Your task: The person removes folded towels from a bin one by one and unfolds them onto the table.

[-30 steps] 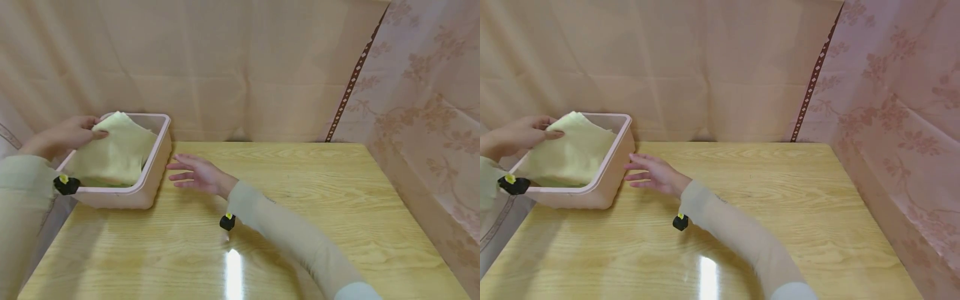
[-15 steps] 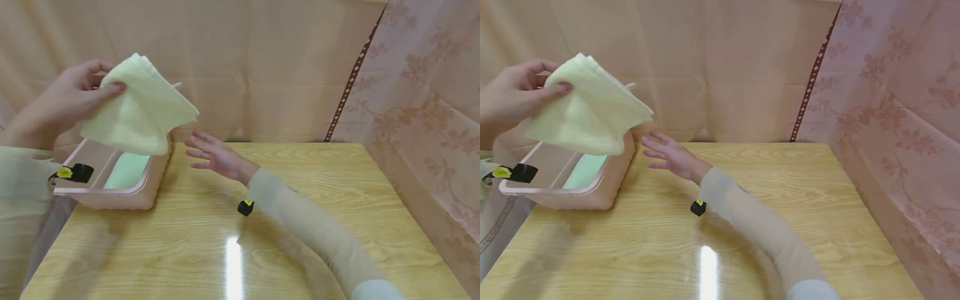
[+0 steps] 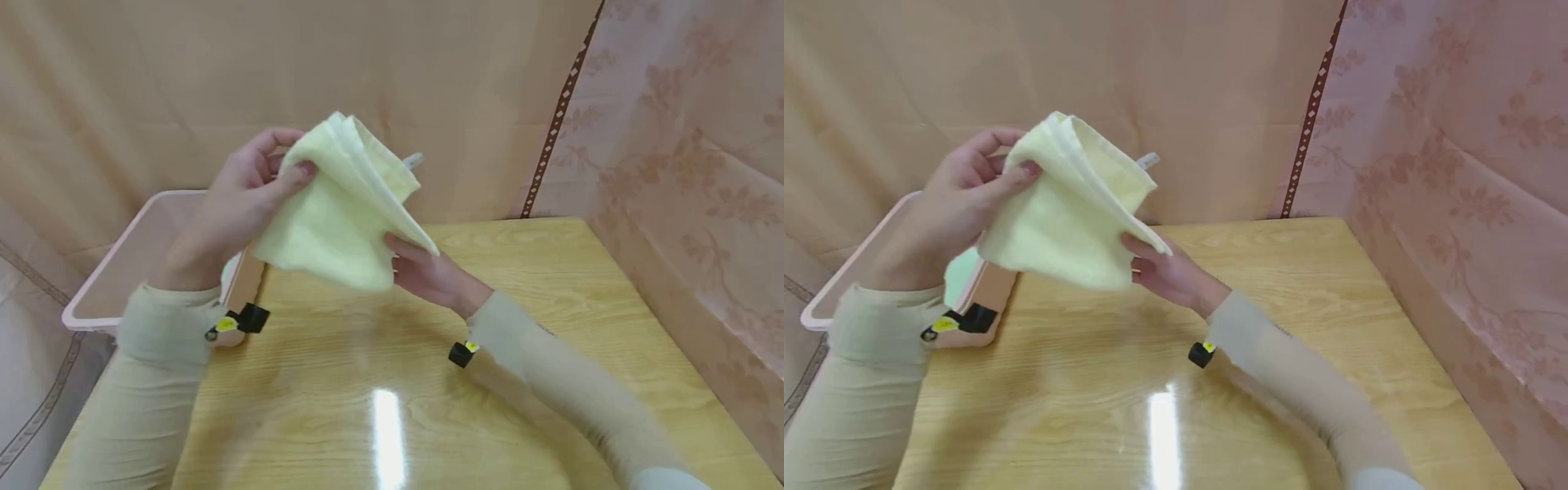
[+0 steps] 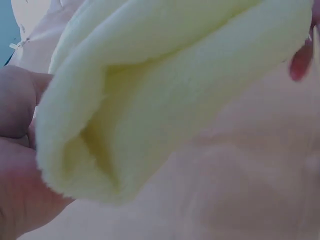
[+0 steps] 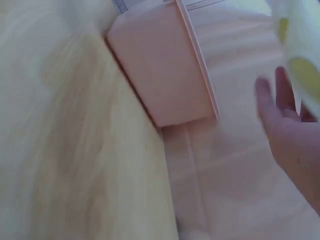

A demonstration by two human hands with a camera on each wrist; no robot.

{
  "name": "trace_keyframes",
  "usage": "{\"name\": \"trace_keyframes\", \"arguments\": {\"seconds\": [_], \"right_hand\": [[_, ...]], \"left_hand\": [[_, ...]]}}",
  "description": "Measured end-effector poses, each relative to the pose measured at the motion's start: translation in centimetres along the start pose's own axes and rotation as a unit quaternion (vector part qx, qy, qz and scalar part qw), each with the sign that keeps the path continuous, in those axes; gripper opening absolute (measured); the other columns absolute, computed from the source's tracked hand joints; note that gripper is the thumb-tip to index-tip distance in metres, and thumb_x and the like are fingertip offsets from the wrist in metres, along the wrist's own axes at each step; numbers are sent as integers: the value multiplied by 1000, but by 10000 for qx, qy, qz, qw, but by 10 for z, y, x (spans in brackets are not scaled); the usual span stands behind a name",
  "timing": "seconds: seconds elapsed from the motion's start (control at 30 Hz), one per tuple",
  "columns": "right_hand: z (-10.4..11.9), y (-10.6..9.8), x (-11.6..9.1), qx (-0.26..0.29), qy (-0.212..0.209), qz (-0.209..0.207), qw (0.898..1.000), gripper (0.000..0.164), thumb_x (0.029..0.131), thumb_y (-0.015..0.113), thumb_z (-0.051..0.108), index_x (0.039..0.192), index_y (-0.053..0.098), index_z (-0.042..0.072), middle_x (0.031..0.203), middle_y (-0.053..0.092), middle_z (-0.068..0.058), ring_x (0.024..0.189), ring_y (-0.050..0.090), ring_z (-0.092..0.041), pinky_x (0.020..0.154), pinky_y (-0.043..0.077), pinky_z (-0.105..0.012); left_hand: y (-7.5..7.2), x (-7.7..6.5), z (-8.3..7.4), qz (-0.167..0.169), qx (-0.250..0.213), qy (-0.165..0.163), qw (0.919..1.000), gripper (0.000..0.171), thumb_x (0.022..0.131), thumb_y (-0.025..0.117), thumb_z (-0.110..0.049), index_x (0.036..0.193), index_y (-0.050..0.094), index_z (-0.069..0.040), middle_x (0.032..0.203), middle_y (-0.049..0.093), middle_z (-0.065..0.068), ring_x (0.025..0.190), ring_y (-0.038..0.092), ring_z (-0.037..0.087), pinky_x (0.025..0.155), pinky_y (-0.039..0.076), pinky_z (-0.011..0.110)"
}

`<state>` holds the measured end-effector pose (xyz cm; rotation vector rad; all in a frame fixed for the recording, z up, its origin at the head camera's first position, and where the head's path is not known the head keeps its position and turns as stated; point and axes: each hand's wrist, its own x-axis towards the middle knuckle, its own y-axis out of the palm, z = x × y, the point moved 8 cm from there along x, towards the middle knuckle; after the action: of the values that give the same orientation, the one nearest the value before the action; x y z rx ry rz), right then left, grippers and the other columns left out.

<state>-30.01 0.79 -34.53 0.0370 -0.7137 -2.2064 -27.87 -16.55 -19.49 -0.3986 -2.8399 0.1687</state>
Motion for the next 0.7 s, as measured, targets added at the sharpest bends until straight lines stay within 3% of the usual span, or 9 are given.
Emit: {"name": "trace_keyframes", "arguments": {"seconds": [0.2, 0.37, 0.57, 0.7], "right_hand": [[6, -25, -44, -695, 216, -492, 9961, 32, 108, 50, 18, 140, 50, 17, 125, 60, -9, 108, 64, -23, 88, 56, -40], [1, -62, -73, -638, 778, -1372, 9854, 25, 107, 53, 23, 131, 59, 20, 119, 65, -4, 101, 67, -20, 84, 57, -40], [-1, -99, -89, -1051, 1186, -2140, 9639, 24, 110, 47, 28, 132, 50, 19, 116, 64, -1, 97, 67, -19, 82, 57, -41], [1, -118, -98, -1233, 1454, -2447, 9507, 22, 109, 49, 28, 129, 49, 19, 114, 63, -1, 95, 65, -18, 82, 56, -42]], "left_hand": [[41, 16, 56, 88, -189, -216, 9995, 34, 105, 59, -19, 137, 51, -10, 117, 67, 11, 86, 69, 23, 69, 60, 36], [68, 19, 107, 460, -145, -765, 9959, 40, 108, 51, -26, 144, 41, -11, 121, 59, 15, 95, 64, 25, 78, 57, 38], [97, 14, 161, 1208, -102, -1682, 9783, 55, 109, 43, -44, 152, 22, -18, 129, 51, 14, 109, 59, 28, 85, 53, 43], [109, 14, 187, 1213, -330, -2055, 9705, 56, 107, 47, -44, 151, 23, -19, 131, 52, 13, 109, 61, 28, 81, 55, 42]]}}
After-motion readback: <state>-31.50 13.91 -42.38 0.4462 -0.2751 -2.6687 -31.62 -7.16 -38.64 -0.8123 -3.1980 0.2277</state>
